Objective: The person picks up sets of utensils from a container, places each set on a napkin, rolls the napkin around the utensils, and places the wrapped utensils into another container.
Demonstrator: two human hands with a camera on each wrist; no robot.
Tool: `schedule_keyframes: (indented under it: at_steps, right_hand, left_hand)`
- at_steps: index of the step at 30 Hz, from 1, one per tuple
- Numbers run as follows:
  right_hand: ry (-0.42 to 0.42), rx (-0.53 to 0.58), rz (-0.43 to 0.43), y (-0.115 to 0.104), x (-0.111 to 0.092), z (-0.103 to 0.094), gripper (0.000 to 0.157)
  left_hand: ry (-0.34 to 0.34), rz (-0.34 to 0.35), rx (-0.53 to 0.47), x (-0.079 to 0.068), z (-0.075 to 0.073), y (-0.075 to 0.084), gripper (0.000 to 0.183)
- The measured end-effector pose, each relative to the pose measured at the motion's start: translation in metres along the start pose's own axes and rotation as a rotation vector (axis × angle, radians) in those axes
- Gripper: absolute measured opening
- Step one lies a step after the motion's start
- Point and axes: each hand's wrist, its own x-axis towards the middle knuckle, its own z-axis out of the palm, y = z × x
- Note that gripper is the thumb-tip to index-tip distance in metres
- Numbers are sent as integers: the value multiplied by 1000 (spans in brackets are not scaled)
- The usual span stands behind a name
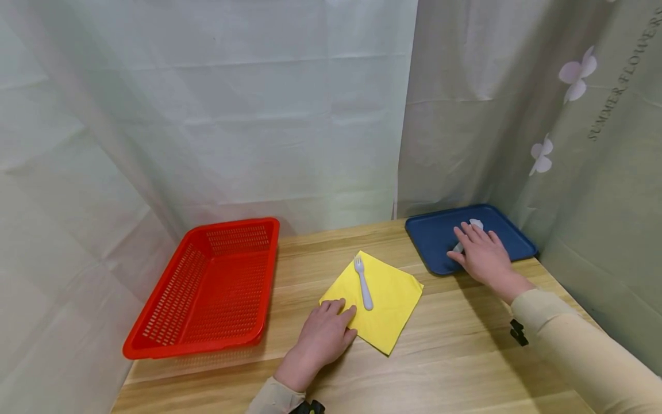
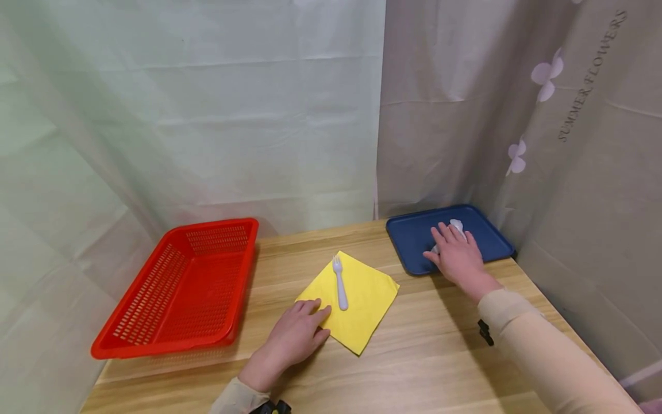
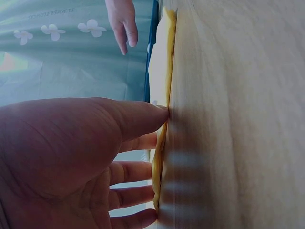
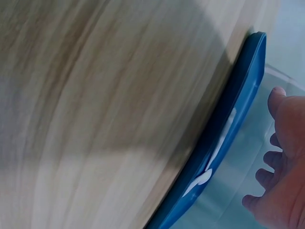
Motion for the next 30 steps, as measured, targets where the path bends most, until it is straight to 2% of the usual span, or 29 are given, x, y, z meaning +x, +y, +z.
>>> schedule_keyframes:
  at_steps: [11,30]
  right_hand:
    - [-12,27,38,16,-1,4,75]
    - [26,9,67,31,-2,11,76]
  left_hand:
    - [-2,-2,8,2,1,-1,49]
    - [0,-3,-8,0,0,1,48]
